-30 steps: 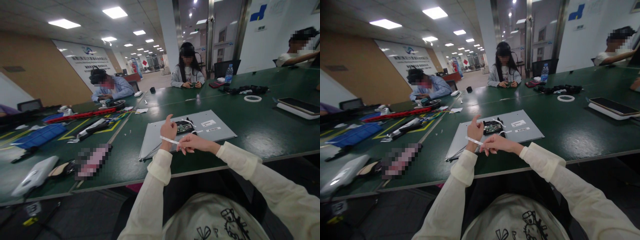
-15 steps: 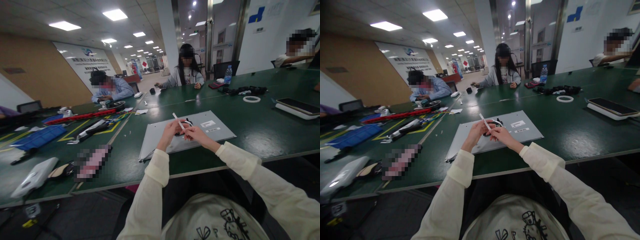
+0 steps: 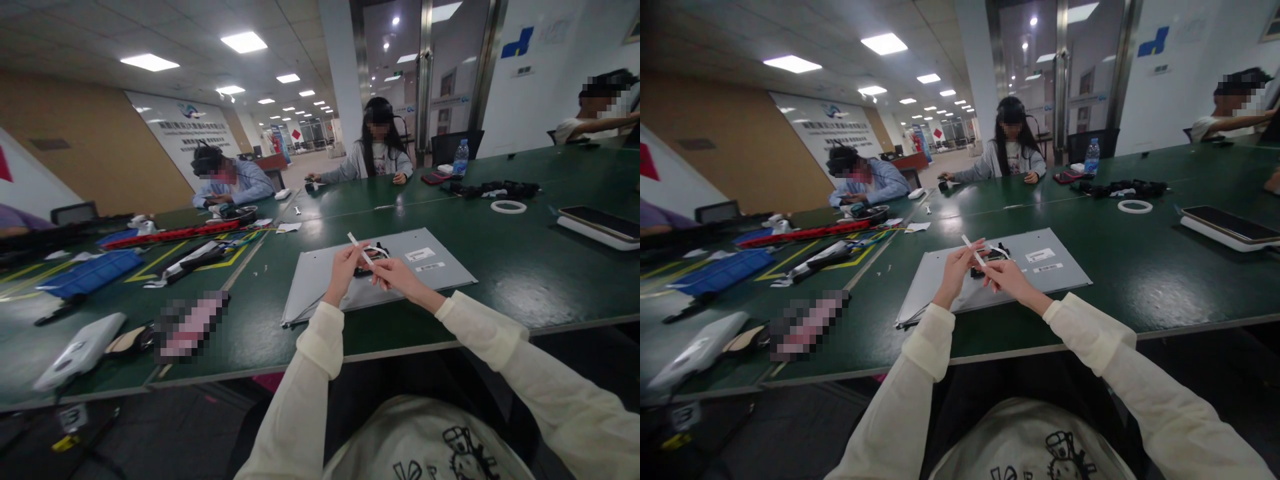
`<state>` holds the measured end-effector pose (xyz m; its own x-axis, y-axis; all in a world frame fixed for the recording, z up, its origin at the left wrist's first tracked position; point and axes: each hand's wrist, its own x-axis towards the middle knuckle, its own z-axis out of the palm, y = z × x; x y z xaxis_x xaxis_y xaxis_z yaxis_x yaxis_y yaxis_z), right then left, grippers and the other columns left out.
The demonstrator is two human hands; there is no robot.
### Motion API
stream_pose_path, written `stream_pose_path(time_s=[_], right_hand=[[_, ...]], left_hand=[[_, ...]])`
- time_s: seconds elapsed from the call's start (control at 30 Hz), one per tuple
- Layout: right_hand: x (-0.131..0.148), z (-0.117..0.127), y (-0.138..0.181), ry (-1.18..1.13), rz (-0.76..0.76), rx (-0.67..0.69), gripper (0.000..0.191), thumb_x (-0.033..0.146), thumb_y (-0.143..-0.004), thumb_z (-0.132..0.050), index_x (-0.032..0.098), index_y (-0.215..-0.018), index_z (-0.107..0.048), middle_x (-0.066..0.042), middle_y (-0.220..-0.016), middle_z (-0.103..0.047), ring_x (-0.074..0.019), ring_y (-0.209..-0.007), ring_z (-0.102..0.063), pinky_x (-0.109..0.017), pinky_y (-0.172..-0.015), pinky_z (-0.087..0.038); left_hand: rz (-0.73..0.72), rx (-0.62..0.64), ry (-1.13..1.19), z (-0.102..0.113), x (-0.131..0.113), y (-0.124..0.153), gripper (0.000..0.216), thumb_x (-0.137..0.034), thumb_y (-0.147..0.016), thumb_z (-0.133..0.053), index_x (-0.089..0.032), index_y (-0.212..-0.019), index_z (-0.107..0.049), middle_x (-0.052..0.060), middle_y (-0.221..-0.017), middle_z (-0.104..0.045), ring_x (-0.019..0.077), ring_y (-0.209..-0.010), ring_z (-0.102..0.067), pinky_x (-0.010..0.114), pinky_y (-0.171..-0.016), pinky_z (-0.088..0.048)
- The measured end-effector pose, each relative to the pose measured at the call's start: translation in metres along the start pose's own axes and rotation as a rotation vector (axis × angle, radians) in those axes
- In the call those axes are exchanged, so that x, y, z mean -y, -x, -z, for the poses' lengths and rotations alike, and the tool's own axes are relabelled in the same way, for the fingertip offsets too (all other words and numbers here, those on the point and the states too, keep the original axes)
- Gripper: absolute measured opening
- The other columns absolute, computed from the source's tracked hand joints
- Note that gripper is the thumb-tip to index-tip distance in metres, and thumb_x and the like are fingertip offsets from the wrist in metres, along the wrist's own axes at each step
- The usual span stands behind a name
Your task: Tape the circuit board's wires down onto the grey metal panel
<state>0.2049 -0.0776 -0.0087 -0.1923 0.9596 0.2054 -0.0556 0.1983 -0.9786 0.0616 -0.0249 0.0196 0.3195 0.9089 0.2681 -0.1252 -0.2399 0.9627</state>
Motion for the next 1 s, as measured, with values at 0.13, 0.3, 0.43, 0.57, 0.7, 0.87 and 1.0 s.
stream_pose_path(time_s=[0.13, 0.3, 0.43, 0.57, 0.7, 0.87, 1.0], right_hand=[[0.002, -0.001, 0.003, 0.052, 0.032, 0.044, 0.039, 0.048, -0.083, -0.057, 0.012, -0.094, -0.068, 0.000, -0.064, -0.063, -0.0047, -0.042, -0.046, -0.018, -0.043, -0.034], [0.001, -0.001, 0.004, 0.065, 0.023, 0.062, 0.038, 0.043, -0.083, -0.057, 0.013, -0.104, -0.068, 0.001, -0.062, -0.063, -0.0067, -0.044, -0.049, -0.019, -0.046, -0.037], [0.000, -0.001, 0.004, 0.080, 0.052, 0.046, 0.037, 0.044, -0.083, -0.056, 0.014, -0.102, -0.067, 0.001, -0.061, -0.062, -0.0072, -0.044, -0.049, -0.019, -0.046, -0.038], [-0.001, 0.000, 0.005, 0.110, 0.072, 0.041, 0.034, 0.044, -0.084, -0.055, 0.014, -0.094, -0.066, 0.001, -0.059, -0.061, -0.0071, -0.044, -0.049, -0.018, -0.045, -0.037], [-0.004, 0.001, 0.003, 0.165, 0.070, 0.019, 0.035, 0.043, -0.085, -0.053, 0.013, -0.097, -0.068, 0.002, -0.059, -0.060, -0.0060, -0.043, -0.048, -0.017, -0.044, -0.036], [-0.004, 0.003, 0.001, 0.207, 0.070, -0.027, 0.036, 0.043, -0.086, -0.053, 0.013, -0.100, -0.069, 0.002, -0.059, -0.060, -0.0049, -0.040, -0.045, -0.016, -0.041, -0.033], [-0.004, 0.002, 0.000, 0.194, 0.072, -0.023, 0.036, 0.042, -0.086, -0.052, 0.013, -0.100, -0.069, 0.002, -0.059, -0.060, -0.0048, -0.039, -0.045, -0.016, -0.040, -0.033]], left_hand=[[-0.027, -0.115, 0.091, 0.010, -0.001, -0.004, 0.040, -0.040, -0.083, -0.058, -0.015, -0.115, -0.061, 0.016, -0.121, -0.065, 0.0213, -0.088, -0.070, 0.033, -0.073, -0.055], [0.027, -0.269, 0.110, 0.023, -0.004, -0.007, 0.045, -0.046, -0.087, -0.048, -0.015, -0.120, -0.055, 0.014, -0.109, -0.070, 0.0167, -0.085, -0.070, 0.029, -0.075, -0.055], [0.155, -0.176, 0.135, 0.021, -0.007, -0.005, 0.049, -0.057, -0.087, -0.048, -0.014, -0.108, -0.059, 0.015, -0.103, -0.071, 0.0193, -0.087, -0.070, 0.030, -0.074, -0.056], [0.182, -0.074, 0.118, 0.016, -0.005, -0.003, 0.043, -0.052, -0.082, -0.060, -0.013, -0.098, -0.065, 0.015, -0.099, -0.072, 0.0202, -0.087, -0.070, 0.028, -0.072, -0.055], [0.095, -0.133, 0.086, 0.016, -0.002, -0.003, 0.036, -0.044, -0.075, -0.069, -0.011, -0.090, -0.068, 0.013, -0.091, -0.073, 0.0175, -0.076, -0.070, 0.025, -0.065, -0.053], [0.007, -0.210, 0.033, 0.016, 0.001, -0.005, 0.039, -0.048, -0.074, -0.069, -0.011, -0.089, -0.069, 0.012, -0.088, -0.073, 0.0196, -0.077, -0.070, 0.026, -0.063, -0.052], [-0.039, -0.258, -0.060, 0.014, 0.004, -0.007, 0.041, -0.050, -0.075, -0.065, -0.011, -0.088, -0.069, 0.013, -0.087, -0.074, 0.0210, -0.077, -0.070, 0.027, -0.062, -0.052]])
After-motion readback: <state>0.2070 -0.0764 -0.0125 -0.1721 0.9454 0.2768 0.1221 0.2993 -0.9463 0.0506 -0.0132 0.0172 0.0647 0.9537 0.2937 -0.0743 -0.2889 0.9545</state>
